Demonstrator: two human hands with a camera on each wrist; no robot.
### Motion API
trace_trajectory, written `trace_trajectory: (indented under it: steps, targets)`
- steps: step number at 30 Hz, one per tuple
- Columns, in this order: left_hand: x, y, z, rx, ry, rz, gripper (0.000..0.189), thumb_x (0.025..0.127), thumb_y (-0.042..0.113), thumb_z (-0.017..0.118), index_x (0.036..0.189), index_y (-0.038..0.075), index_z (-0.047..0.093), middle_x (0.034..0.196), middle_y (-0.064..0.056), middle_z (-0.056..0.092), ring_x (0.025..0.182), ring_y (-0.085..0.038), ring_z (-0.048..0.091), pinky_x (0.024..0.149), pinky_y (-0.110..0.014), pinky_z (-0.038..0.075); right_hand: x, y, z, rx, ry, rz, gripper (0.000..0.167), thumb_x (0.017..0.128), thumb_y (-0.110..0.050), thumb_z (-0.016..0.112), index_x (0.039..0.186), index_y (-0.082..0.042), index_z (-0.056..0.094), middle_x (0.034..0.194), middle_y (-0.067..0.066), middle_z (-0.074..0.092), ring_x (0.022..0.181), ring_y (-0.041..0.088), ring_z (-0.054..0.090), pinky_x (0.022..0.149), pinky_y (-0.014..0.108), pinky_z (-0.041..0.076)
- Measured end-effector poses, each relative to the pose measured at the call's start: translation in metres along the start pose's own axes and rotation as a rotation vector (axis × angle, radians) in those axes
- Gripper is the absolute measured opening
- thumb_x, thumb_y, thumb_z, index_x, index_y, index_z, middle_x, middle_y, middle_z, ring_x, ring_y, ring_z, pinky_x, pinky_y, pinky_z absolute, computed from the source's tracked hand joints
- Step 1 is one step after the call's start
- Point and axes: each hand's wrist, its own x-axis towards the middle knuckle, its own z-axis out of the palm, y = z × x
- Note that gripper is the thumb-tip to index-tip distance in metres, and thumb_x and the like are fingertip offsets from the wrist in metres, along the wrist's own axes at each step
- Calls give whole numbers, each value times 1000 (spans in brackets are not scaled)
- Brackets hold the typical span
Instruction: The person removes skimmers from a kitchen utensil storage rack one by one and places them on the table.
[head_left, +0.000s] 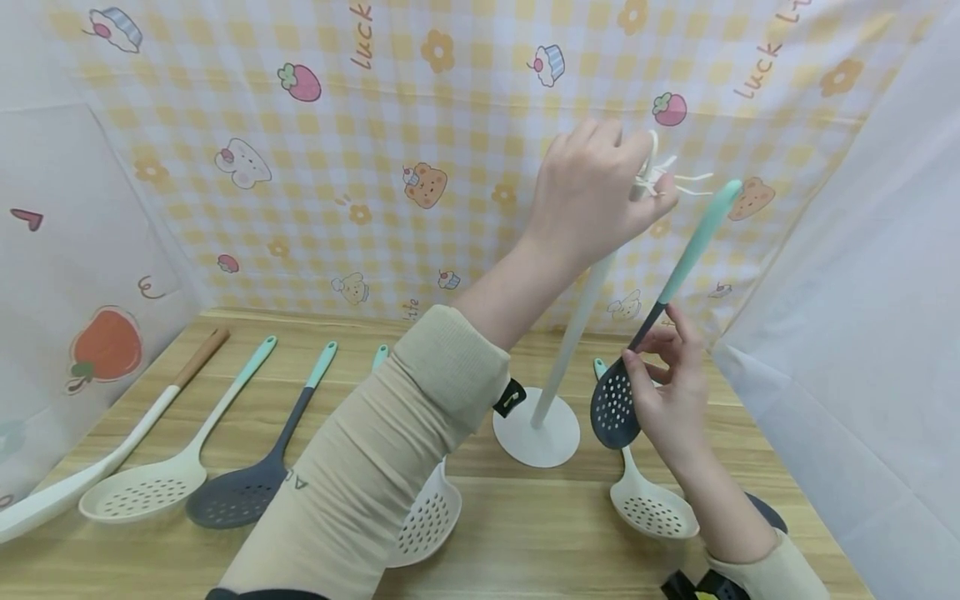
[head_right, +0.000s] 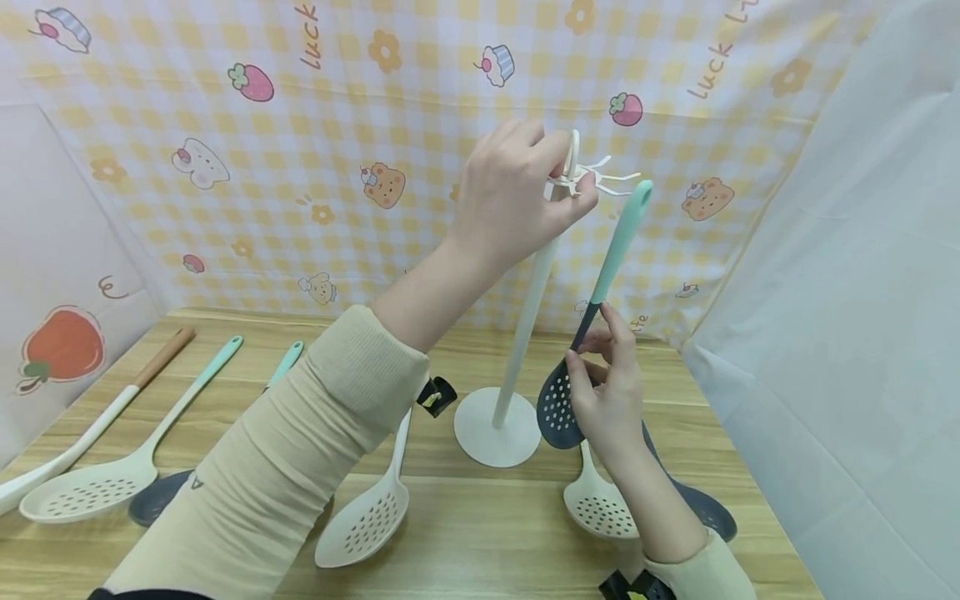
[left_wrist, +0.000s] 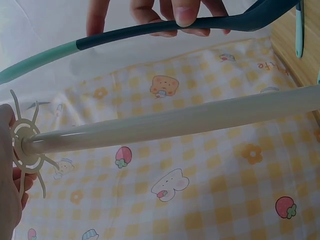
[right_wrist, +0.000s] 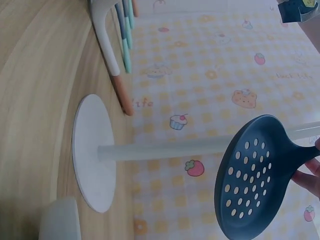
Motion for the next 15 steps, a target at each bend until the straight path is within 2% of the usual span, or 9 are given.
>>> trace_trajectory:
  steps: [8, 15]
  targets:
    - [-1, 0, 0, 14, 10, 4, 27, 87, 36, 50, 73, 14, 57, 67, 4, 43, 64, -13, 42, 55, -25, 33, -3, -1, -10, -54, -38, -37, 71, 77, 26, 59, 137, 1, 30, 98, 15, 54, 91, 4, 55, 71, 12, 48]
    - [-1, 0, 1, 19, 5, 7, 28, 88, 37, 49, 74, 14, 60, 68, 4, 45, 65, -14, 46, 56, -26, 34, -8, 1, -23, -83, -79, -10, 74, 75, 26, 61, 138, 1, 31, 99, 10, 54, 91, 3, 55, 72, 11, 48]
